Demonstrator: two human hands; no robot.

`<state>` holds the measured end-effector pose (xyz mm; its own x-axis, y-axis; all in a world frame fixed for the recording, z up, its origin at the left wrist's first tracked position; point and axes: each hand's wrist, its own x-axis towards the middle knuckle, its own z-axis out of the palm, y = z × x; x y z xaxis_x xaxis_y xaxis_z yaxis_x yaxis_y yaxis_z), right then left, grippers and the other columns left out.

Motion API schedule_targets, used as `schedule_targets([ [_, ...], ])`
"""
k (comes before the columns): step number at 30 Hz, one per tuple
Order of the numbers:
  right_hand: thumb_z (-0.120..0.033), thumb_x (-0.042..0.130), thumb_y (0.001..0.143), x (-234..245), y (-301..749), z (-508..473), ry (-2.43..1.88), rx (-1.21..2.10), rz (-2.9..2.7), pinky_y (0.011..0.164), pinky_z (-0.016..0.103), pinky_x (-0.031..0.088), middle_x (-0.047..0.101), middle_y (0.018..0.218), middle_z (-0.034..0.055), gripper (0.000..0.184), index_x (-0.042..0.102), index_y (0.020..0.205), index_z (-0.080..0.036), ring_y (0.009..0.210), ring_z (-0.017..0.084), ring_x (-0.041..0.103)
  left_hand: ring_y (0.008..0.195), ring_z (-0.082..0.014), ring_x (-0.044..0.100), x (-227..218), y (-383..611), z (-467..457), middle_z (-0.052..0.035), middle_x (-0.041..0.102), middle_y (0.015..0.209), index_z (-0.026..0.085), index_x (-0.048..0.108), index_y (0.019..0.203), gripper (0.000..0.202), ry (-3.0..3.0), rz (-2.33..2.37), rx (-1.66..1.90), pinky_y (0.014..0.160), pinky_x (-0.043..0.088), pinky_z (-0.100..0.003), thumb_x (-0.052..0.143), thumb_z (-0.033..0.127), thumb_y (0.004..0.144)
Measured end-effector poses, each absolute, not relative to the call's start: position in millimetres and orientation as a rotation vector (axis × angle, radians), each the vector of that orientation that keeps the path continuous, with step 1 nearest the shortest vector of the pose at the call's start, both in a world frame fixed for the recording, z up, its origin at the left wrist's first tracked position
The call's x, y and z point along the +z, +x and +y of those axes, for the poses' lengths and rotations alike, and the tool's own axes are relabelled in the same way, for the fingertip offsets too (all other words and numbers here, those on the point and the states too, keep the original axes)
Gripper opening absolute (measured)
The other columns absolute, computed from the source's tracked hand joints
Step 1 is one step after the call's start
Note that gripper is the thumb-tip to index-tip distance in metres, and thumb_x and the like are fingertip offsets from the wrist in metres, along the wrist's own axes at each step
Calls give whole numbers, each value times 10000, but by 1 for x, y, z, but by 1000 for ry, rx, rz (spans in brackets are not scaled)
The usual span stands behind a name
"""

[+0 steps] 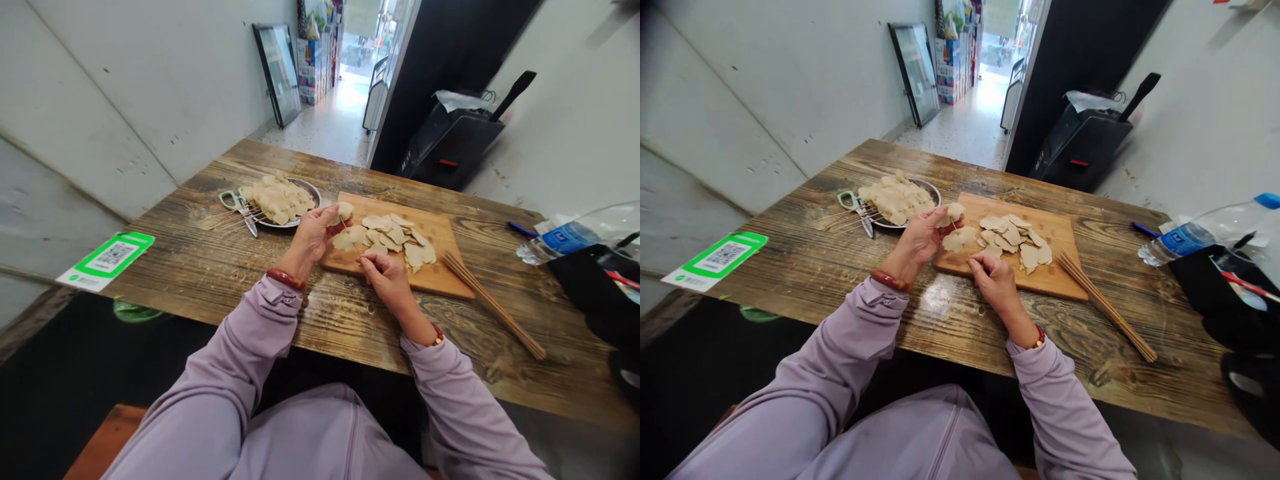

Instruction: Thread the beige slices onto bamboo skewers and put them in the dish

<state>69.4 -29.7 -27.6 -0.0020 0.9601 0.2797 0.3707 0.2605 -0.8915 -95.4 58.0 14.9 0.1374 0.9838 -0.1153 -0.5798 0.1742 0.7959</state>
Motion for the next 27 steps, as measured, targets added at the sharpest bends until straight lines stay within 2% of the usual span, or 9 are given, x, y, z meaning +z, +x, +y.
schedule_targets([
  [10,-355,577,948,-31,69,-31,-1282,442,-1698,631,277,454,671,659,23,266,702,766,-205,611,163,607,644,-133,675,9,-89,56,-34,730,700,136,714,763,187,754,842,1304,710,550,-264,837,277,776],
  [17,-357,570,951,-33,69,-32,-1312,403,-1707,600,282,423,650,616,11,279,685,746,-208,571,160,588,644,-133,664,6,-87,54,-35,718,697,133,716,748,212,790,832,1335,686,537,-259,833,309,771],
  [27,-365,547,959,-32,69,-32,-1348,359,-1709,619,290,440,677,643,26,297,700,761,-205,592,171,606,639,-136,658,3,-79,51,-51,742,734,110,737,781,274,753,807,1322,698,550,-267,890,310,673],
])
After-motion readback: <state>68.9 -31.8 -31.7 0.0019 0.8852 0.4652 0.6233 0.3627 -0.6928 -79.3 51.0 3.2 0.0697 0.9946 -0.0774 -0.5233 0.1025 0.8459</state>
